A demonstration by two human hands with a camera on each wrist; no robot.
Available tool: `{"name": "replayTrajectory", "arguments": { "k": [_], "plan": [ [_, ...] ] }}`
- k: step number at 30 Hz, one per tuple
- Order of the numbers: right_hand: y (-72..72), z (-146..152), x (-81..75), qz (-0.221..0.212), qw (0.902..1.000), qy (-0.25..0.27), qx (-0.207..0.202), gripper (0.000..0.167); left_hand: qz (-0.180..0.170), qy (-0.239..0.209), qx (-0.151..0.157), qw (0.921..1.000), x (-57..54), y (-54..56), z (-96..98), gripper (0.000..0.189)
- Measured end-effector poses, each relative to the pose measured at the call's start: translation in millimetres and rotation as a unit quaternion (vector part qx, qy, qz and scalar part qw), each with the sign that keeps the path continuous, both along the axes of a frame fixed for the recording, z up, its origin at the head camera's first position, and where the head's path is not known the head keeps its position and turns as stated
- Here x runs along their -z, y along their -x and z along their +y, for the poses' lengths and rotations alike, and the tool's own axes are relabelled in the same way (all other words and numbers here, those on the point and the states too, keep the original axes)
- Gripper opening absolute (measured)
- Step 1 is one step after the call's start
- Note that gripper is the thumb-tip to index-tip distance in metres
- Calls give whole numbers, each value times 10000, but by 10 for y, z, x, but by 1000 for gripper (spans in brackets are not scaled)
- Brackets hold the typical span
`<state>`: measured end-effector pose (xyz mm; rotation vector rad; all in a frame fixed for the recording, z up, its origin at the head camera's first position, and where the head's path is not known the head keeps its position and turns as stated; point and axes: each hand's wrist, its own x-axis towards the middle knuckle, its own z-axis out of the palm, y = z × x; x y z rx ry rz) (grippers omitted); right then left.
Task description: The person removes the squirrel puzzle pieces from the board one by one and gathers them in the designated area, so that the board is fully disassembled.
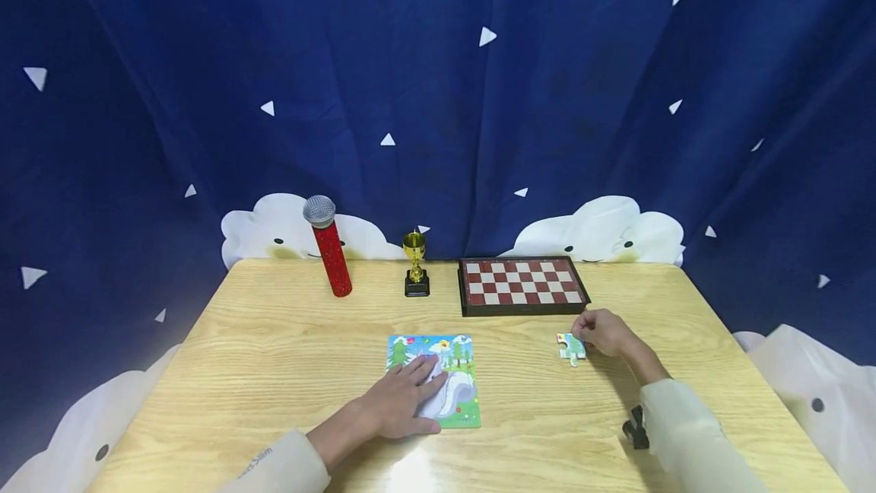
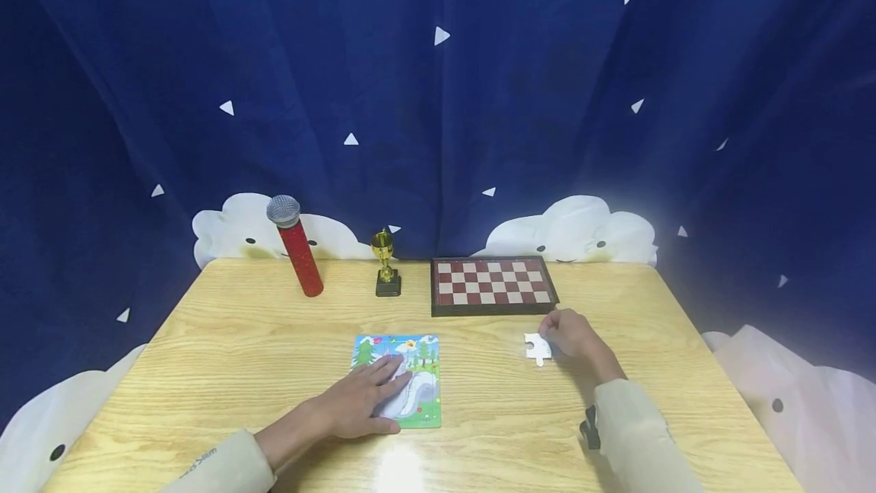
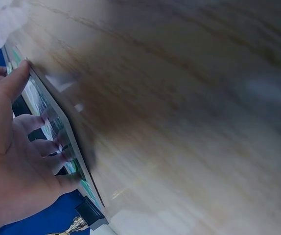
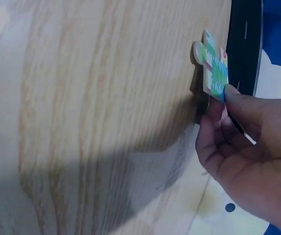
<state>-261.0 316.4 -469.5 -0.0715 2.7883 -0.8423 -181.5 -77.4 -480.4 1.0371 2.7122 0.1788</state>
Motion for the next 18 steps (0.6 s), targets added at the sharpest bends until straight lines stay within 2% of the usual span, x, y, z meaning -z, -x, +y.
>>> {"name": "replayTrajectory", "arguments": {
  "k": [7,18],
  "plan": [
    [42,53,49,119,9983,-550,125,10,42,-32,30,10000,9,4,2,77],
    [71,-53,27,225,9979,-579,195,14,64,-29,9,10000,-19,-3,10,76]
  ]
}}
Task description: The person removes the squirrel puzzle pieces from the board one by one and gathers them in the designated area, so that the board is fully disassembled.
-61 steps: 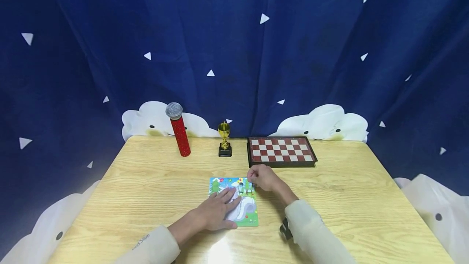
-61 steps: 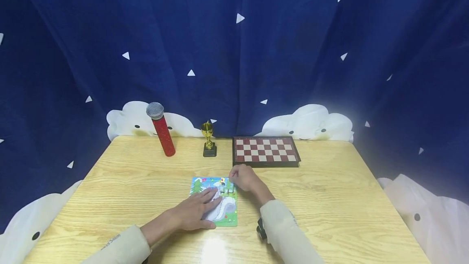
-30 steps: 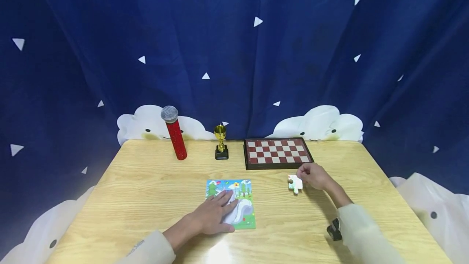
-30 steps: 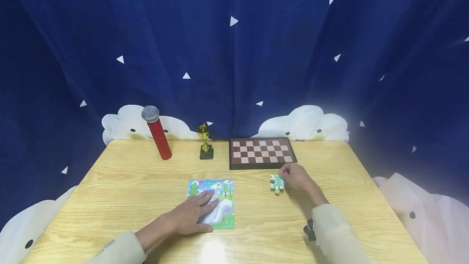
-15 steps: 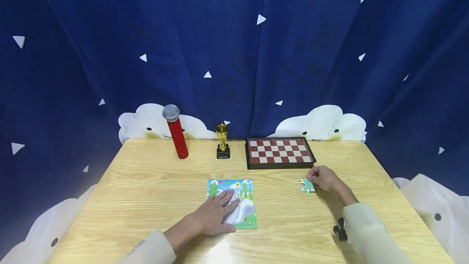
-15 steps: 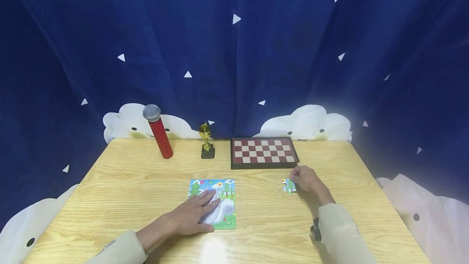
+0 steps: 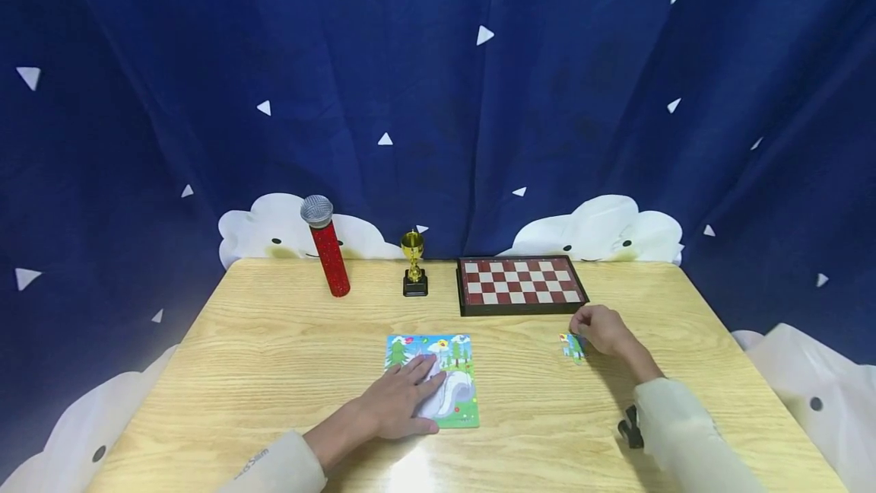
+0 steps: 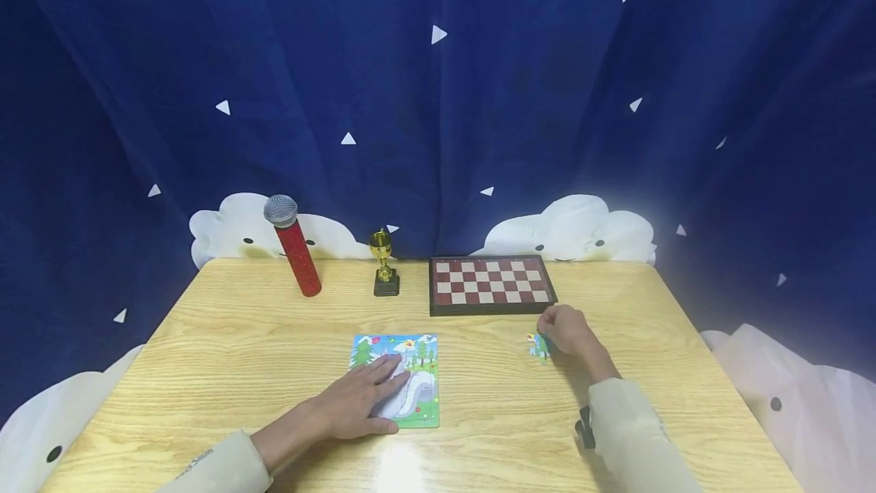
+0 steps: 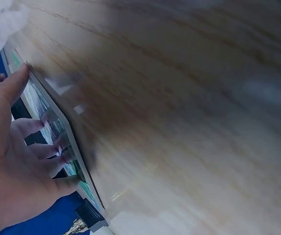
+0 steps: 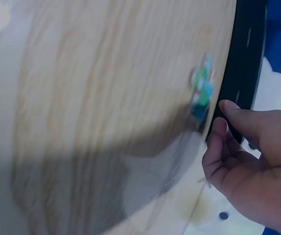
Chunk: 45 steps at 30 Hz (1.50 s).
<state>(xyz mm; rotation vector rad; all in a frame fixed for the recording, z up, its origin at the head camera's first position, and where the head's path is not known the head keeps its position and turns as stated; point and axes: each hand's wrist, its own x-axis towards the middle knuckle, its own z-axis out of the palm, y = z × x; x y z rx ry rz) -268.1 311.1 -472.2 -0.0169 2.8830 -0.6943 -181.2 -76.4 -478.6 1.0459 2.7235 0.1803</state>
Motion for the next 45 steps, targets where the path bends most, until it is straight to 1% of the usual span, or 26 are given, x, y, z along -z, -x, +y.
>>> {"name": "replayTrajectory", "arguments": {
  "k": [3,7,11,15,19,21,27,32,38,45],
  "plan": [
    [6,-142,-28,181,9996,126,-201,13,32,21,-1,10000,-13,-6,-11,76],
    [1,-420,-72,279,9974,517,-414,11,-16,-23,20,10000,-29,-12,-27,76],
    [-3,-735,-107,307,9944,842,-557,9,-53,-136,18,9999,-47,-2,-61,76],
    [-14,-1024,-124,290,9913,1063,-715,9,-33,-180,-76,9998,-47,16,-105,76],
    [-37,-1245,-92,241,9903,1117,-784,7,-55,-211,-137,9997,-33,7,-132,77],
    [-51,-1346,-71,203,9899,1184,-755,6,-56,-238,-167,9996,-33,-6,-146,76],
    [-77,-1633,-12,197,9857,1367,-965,5,-70,-269,-322,9991,-39,-49,-212,74],
    [-107,-1808,40,75,9842,1422,-1056,7,-71,-221,-298,9993,-40,-62,-235,74],
    [-138,-1925,75,192,9836,1386,-1138,9,71,-30,-243,9997,-30,-80,-242,74],
    [-159,-2023,66,83,9831,1495,-1053,6,253,116,-241,9993,-18,-103,-258,74]
  ]
}}
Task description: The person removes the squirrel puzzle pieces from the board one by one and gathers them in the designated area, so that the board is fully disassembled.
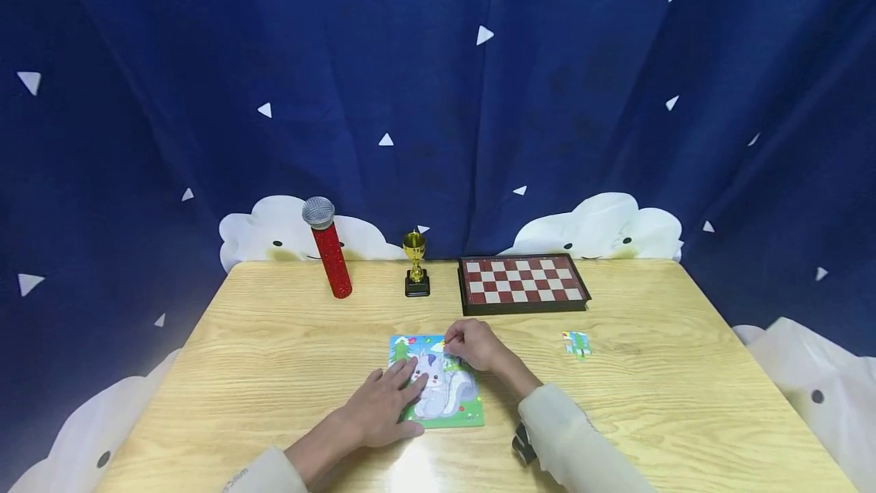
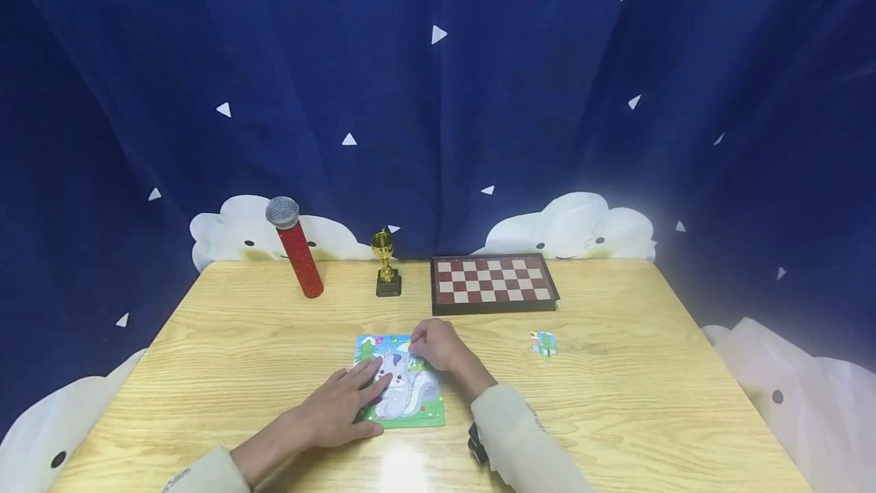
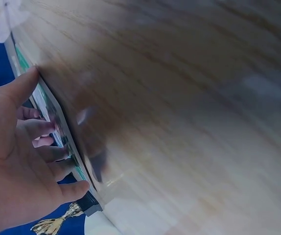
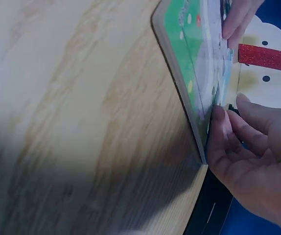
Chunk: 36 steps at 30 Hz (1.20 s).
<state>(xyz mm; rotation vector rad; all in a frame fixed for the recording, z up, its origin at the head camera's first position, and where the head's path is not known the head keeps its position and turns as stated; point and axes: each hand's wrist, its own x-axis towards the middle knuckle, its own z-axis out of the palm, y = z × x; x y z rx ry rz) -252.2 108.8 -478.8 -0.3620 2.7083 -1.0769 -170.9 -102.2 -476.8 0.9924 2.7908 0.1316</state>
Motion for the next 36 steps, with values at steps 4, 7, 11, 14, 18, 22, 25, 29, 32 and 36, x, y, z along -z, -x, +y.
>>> {"name": "replayTrajectory", "arguments": {
  "k": [4,7,11,14,18,22,25,29,32,36],
  "plan": [
    [-6,-30,-4,19,9999,-96,-56,7,89,-8,-23,10000,-2,-13,-6,73],
    [-3,-36,-15,16,9998,-170,-114,8,88,-27,-34,10000,-4,-16,-5,73],
    [-3,-39,-44,-6,9997,-195,-124,11,85,-23,-20,10000,-20,-14,6,73],
    [-9,-46,-64,-26,9998,-181,-92,10,59,-2,-12,10000,-30,-17,12,73],
    [-3,-53,-68,-22,9999,-104,-56,6,-24,16,-36,10000,-25,-15,15,73],
    [20,-65,-53,60,10000,-71,-4,4,-122,-4,-93,9999,-18,-9,18,69],
    [32,-76,-39,113,9999,-73,47,3,-133,6,-118,9998,-15,-8,20,68],
    [33,-84,-28,143,9999,-63,45,5,-126,30,-137,9998,-18,-14,21,68],
    [30,-77,-45,52,10000,4,80,5,-172,14,-159,9997,-22,-18,21,68],
    [37,-25,-91,-94,9997,164,162,6,-175,-3,-167,9997,-17,-15,15,68]
  ]
}}
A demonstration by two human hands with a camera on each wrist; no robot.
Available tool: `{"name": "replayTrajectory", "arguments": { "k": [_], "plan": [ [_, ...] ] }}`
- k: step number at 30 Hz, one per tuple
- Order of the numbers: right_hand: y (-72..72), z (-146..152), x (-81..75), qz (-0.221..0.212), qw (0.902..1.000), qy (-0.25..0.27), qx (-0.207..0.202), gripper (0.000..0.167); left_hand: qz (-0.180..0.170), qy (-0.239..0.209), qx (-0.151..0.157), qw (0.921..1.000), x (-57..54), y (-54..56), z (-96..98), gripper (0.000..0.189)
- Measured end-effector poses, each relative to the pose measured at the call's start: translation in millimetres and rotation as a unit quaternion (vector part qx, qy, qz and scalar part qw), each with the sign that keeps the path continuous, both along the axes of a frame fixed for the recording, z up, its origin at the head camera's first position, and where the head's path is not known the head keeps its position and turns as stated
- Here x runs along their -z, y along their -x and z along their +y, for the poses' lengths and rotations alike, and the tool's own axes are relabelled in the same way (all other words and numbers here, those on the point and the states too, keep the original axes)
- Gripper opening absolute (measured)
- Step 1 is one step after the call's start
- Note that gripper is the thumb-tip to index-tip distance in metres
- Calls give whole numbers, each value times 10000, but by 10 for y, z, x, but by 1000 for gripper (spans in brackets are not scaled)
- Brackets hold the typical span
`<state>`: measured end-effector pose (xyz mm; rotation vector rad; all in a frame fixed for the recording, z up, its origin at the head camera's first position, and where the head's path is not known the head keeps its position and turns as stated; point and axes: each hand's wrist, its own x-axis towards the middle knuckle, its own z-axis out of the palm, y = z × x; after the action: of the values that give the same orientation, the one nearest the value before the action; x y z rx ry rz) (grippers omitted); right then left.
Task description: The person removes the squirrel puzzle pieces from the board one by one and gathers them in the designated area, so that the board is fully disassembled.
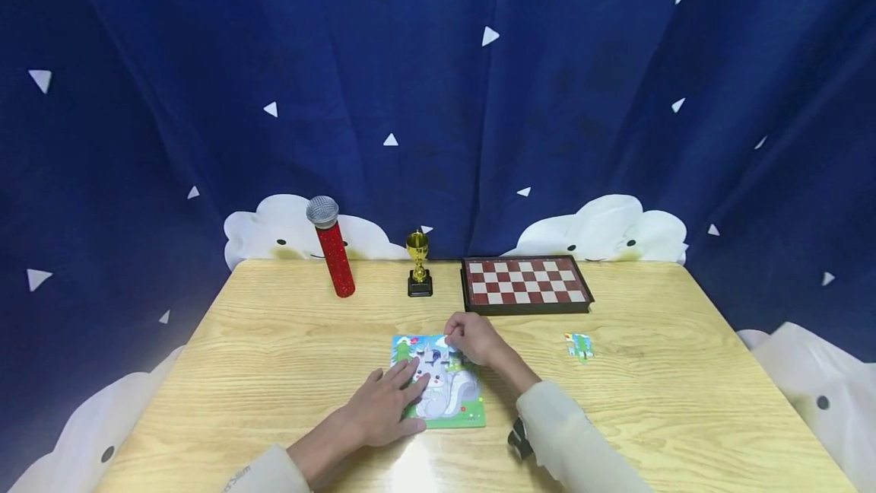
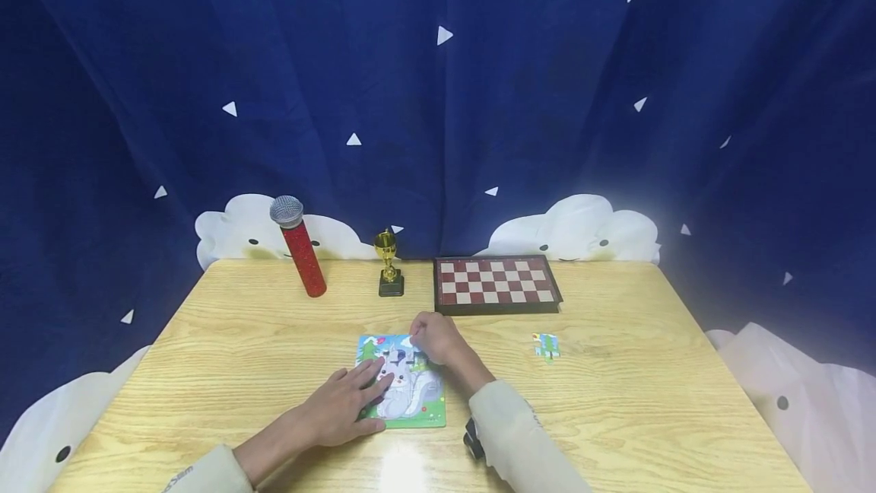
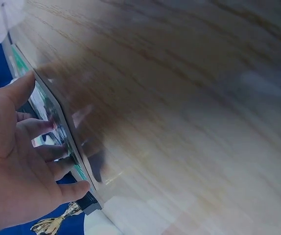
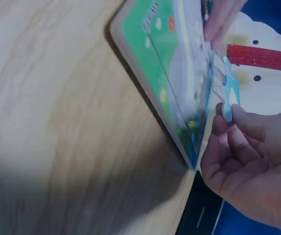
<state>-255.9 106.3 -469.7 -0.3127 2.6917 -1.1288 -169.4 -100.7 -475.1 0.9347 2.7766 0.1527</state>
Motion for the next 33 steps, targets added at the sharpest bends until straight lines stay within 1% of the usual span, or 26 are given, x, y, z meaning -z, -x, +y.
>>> {"name": "replayTrajectory", "arguments": {
  "k": [7,11,14,19,25,30,33],
  "plan": [
    [0,251,-101,-39,9999,147,64,4,99,-86,24,9999,7,12,-8,69],
    [7,451,-143,-2,9999,50,138,5,151,-127,57,9998,1,15,-9,69],
    [20,624,-156,-55,9997,-71,240,4,178,-130,77,9997,1,13,-3,68],
    [32,926,-128,-198,9987,-205,426,6,91,-167,64,9998,11,-5,2,68],
    [41,1249,-75,-89,9986,-327,398,4,108,-199,50,9997,29,-20,-12,68],
    [46,1446,-53,-315,9975,-348,535,5,173,-162,87,9997,25,-15,-9,68],
    [43,1510,-68,-440,9951,-510,724,5,182,-148,110,9997,17,-8,-4,68]
  ]
}}
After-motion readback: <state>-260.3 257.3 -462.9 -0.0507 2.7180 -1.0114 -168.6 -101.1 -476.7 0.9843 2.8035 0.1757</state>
